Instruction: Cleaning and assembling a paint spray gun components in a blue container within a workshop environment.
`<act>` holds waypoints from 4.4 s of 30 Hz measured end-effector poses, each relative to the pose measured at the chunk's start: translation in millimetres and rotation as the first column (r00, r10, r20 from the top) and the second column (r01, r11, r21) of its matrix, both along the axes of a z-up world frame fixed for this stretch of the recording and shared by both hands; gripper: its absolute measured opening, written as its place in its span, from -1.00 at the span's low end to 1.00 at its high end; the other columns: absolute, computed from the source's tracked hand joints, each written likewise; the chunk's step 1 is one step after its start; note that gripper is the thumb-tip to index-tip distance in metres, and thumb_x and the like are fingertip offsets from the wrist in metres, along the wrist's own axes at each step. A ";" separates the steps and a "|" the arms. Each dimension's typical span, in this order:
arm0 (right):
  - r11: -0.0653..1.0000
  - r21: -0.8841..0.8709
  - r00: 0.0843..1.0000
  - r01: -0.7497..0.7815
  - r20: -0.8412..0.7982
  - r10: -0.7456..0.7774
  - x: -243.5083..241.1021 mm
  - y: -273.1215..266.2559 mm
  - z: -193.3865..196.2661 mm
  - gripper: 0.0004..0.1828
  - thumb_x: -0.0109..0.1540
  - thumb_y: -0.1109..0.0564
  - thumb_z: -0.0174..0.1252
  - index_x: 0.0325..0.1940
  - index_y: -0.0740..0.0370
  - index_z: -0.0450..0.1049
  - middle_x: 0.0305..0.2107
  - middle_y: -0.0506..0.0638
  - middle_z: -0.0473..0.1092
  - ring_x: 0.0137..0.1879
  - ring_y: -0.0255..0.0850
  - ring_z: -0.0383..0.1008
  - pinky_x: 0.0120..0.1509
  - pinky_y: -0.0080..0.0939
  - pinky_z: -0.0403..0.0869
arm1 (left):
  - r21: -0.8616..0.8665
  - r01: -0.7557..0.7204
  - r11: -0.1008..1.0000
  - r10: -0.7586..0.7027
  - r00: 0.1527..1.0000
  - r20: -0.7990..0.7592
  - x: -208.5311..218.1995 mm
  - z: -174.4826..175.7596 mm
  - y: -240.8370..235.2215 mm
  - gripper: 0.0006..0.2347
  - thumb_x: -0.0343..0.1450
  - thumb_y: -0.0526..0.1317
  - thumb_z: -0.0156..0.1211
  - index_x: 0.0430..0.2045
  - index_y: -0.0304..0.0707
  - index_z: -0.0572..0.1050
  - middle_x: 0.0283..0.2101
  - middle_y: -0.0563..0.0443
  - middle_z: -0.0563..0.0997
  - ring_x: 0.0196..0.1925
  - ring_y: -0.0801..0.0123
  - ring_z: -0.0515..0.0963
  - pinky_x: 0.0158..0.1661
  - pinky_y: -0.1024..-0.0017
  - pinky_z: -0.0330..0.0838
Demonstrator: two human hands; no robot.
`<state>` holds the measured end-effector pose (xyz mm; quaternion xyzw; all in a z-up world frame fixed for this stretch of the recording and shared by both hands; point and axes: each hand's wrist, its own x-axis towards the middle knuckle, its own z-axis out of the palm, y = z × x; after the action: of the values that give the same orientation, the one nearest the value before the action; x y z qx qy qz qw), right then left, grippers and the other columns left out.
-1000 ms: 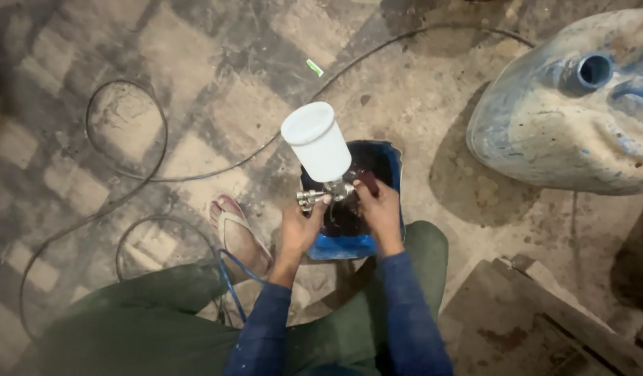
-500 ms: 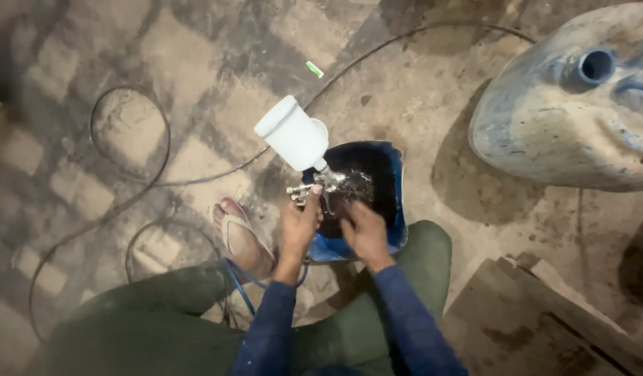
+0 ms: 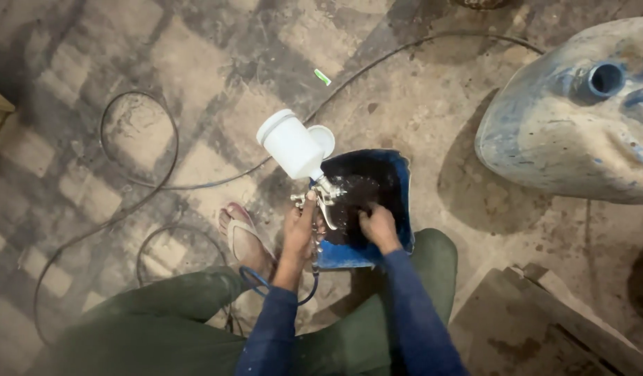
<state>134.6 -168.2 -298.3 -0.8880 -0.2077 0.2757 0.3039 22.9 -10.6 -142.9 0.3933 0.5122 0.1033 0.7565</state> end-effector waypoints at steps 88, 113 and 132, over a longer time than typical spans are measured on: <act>0.757 0.288 0.562 0.587 -0.817 -0.125 3.1 21.9 152.9 -0.81 0.30 0.20 0.22 -0.10 0.42 0.54 -0.44 0.02 0.50 -0.48 -0.36 0.48 -0.39 -0.39 0.45 | 0.390 0.077 0.917 -0.012 0.986 -0.165 18.7 14.4 -17.0 -0.58 0.42 0.10 0.26 -0.73 -0.23 0.50 -0.77 0.16 0.45 -0.79 0.56 0.41 -0.76 0.52 0.24; 0.789 0.521 0.945 0.325 -0.206 -0.253 6.3 30.4 196.1 -0.75 0.30 0.08 0.22 -0.03 0.28 0.54 -0.27 0.13 0.55 -0.17 -0.11 0.54 -0.03 -0.26 0.49 | 0.245 0.053 0.968 0.001 0.977 -0.213 24.1 12.3 -12.8 -0.56 0.42 0.11 0.25 -0.76 -0.24 0.42 -0.80 0.12 0.39 -0.83 0.49 0.35 -0.78 0.47 0.20; 0.908 0.355 0.975 0.222 -0.054 -0.218 10.8 50.0 182.7 -0.73 0.26 0.02 0.25 -0.24 0.33 0.56 -0.51 0.20 0.48 -0.40 0.06 0.52 -0.27 -0.08 0.45 | 0.516 0.152 0.843 -0.031 0.971 -0.237 30.0 20.0 -18.9 -0.67 0.42 -0.01 0.31 -0.40 -0.40 0.60 -0.58 0.00 0.61 -0.61 0.47 0.53 -0.55 0.45 0.37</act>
<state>145.4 -118.2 -115.6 -0.8335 -0.1511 0.2030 0.4911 52.9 -29.6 -122.9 0.6198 0.5245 0.1602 0.5614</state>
